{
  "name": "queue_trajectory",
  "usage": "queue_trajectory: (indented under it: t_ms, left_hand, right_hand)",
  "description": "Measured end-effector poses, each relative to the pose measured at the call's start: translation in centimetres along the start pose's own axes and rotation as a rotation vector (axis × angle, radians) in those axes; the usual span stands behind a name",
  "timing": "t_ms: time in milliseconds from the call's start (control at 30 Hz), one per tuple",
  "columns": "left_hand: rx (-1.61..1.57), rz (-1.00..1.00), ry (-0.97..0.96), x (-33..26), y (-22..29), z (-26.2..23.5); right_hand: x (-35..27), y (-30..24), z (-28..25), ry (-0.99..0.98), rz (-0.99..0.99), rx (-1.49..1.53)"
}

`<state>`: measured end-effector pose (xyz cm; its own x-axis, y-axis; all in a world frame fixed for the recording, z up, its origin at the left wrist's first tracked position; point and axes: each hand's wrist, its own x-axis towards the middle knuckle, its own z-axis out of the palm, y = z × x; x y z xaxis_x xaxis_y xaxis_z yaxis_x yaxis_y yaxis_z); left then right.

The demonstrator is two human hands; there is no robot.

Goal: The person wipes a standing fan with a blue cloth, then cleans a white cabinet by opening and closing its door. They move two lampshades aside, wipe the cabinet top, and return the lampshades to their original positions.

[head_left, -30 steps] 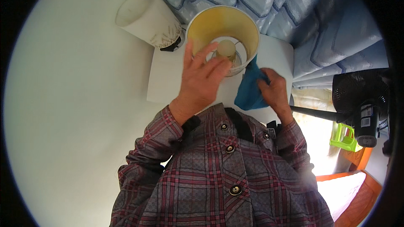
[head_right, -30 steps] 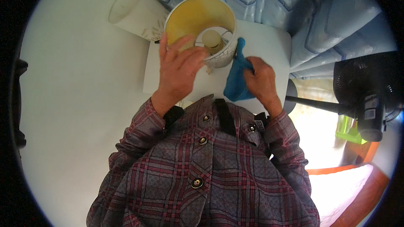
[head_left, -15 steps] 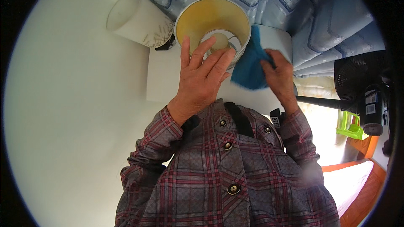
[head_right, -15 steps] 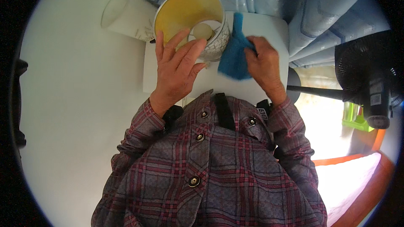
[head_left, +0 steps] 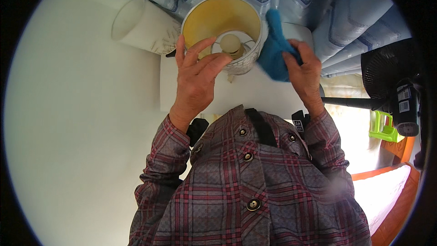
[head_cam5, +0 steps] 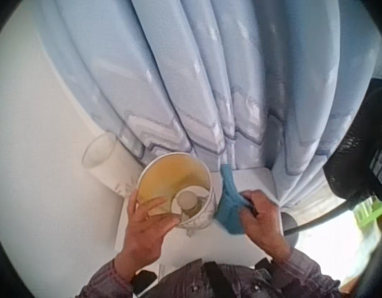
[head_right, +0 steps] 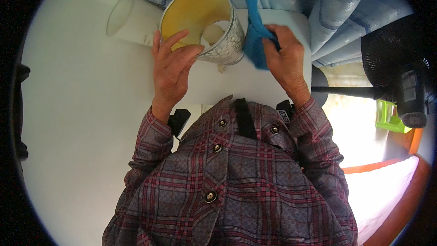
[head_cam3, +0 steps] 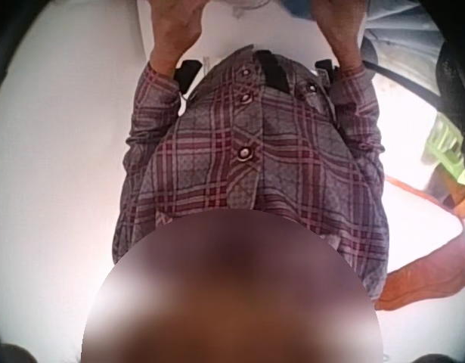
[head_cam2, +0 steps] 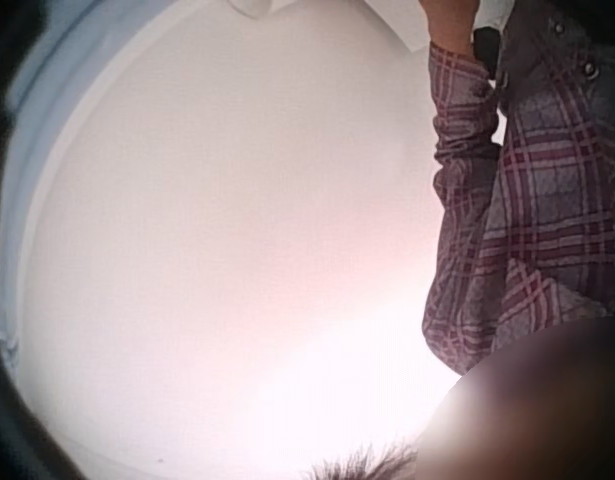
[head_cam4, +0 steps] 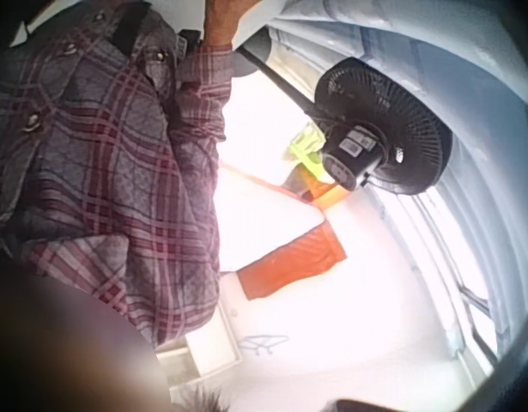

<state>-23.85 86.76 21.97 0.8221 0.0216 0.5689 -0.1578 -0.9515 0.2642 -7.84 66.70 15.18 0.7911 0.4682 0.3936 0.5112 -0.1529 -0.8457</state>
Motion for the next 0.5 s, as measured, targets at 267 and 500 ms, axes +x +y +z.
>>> queue_trajectory:
  t_ms: [267,500]
  left_hand:
    - [-0.016,-0.05,0.019,-0.5,-0.2,-0.7]
    - [0.014,-0.12,-0.02,-0.1,2.3,0.3]
  right_hand:
    - [-0.4,0.9,2.0,-0.32,-0.006,-0.27]
    - [0.8,-0.8,0.1,0.03,-0.086,-0.016]
